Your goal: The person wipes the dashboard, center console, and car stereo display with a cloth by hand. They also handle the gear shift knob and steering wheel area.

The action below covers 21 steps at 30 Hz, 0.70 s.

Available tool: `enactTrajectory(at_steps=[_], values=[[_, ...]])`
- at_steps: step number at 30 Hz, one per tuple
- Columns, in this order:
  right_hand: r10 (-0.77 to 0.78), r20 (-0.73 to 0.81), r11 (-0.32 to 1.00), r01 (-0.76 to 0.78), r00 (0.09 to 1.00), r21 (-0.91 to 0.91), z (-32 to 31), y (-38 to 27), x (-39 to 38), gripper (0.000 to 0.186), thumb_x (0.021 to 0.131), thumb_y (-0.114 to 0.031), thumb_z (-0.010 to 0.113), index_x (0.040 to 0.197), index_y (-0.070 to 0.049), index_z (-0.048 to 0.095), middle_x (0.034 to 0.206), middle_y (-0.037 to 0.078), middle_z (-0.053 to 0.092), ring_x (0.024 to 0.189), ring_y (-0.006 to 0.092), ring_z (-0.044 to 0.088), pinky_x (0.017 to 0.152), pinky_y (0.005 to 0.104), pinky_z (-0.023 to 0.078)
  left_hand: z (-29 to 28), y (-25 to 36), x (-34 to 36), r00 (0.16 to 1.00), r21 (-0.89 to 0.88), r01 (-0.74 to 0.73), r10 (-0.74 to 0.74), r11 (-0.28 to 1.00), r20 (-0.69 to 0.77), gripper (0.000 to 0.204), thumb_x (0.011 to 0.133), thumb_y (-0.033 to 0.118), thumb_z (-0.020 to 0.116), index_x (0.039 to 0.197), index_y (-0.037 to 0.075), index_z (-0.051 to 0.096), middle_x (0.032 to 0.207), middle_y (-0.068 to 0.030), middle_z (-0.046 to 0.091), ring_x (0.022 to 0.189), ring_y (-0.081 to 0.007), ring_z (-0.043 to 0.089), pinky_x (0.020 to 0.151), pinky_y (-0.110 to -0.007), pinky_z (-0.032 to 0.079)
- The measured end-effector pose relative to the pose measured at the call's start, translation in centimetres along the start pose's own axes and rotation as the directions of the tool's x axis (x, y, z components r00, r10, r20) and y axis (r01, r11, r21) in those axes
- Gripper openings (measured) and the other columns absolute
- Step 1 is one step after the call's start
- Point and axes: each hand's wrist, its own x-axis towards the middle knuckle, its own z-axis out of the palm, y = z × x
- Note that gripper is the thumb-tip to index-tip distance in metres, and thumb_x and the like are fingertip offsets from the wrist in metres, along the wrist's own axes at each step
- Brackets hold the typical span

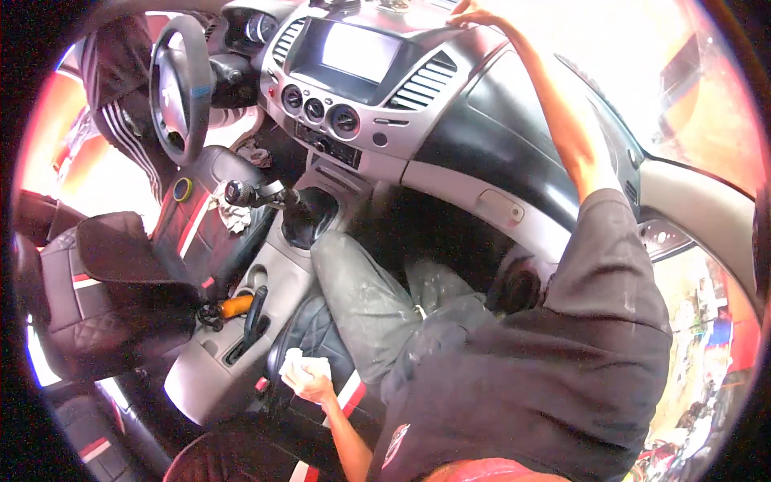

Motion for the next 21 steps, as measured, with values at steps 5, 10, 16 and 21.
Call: enactTrajectory(at_steps=[5, 10, 16, 21], values=[[-0.002, 0.004, 1.000, 0.002, 1.000, -0.005, -0.1, 0.4, 0.2, 0.044, 0.084, -0.045, 0.073, 0.111, -0.011, 0.066, 0.102, 0.005, 0.067, 0.091, 0.0163, 0.066, 0.074, 0.0334, 0.054, 0.3, 0.3, 0.3, 1.000, -0.027, 0.020, -0.020, 0.999, 0.003, 0.030, 0.082, 0.007, 0.051, 0.107, -0.005, 0.063, 0.108, -0.0207, 0.061, 0.101, -0.0442, 0.055, 0.087, -0.052, 0.047], [-0.016, 0.003, 1.000, 0.016, 1.000, -0.010, 0.1, 0.0, 0.9, 0.043, 0.084, -0.044, 0.073, 0.111, -0.011, 0.066, 0.101, 0.005, 0.067, 0.091, 0.0166, 0.066, 0.074, 0.0336, 0.054, 0.1, -0.3, -0.2, 1.000, 0.039, 0.002, -0.003, 0.999, 0.006, 0.031, 0.084, 0.007, 0.050, 0.110, 0.001, 0.065, 0.112, -0.0153, 0.064, 0.102, -0.0392, 0.057, 0.088, -0.048, 0.048], [-0.022, 0.007, 1.000, 0.022, 1.000, -0.007, 0.1, -0.9, 0.9, 0.043, 0.084, -0.044, 0.073, 0.111, -0.011, 0.066, 0.101, 0.005, 0.068, 0.091, 0.0170, 0.066, 0.074, 0.0338, 0.054, -0.1, -0.1, -0.1, 1.000, 0.024, 0.029, -0.029, 0.999, -0.003, 0.031, 0.083, 0.006, 0.054, 0.112, -0.002, 0.062, 0.108, -0.0186, 0.063, 0.103, -0.0436, 0.056, 0.088, -0.052, 0.047], [-0.023, 0.004, 1.000, 0.023, 1.000, 0.005, -0.2, -1.1, 0.5, 0.043, 0.085, -0.044, 0.072, 0.111, -0.011, 0.066, 0.101, 0.005, 0.068, 0.090, 0.0173, 0.066, 0.074, 0.0340, 0.054, 0.3, -1.1, -0.6, 0.999, 0.082, 0.026, -0.030, 0.996, 0.039, 0.035, 0.082, 0.007, 0.053, 0.114, -0.002, 0.063, 0.113, -0.0185, 0.064, 0.105, -0.0423, 0.055, 0.091, -0.049, 0.047]])
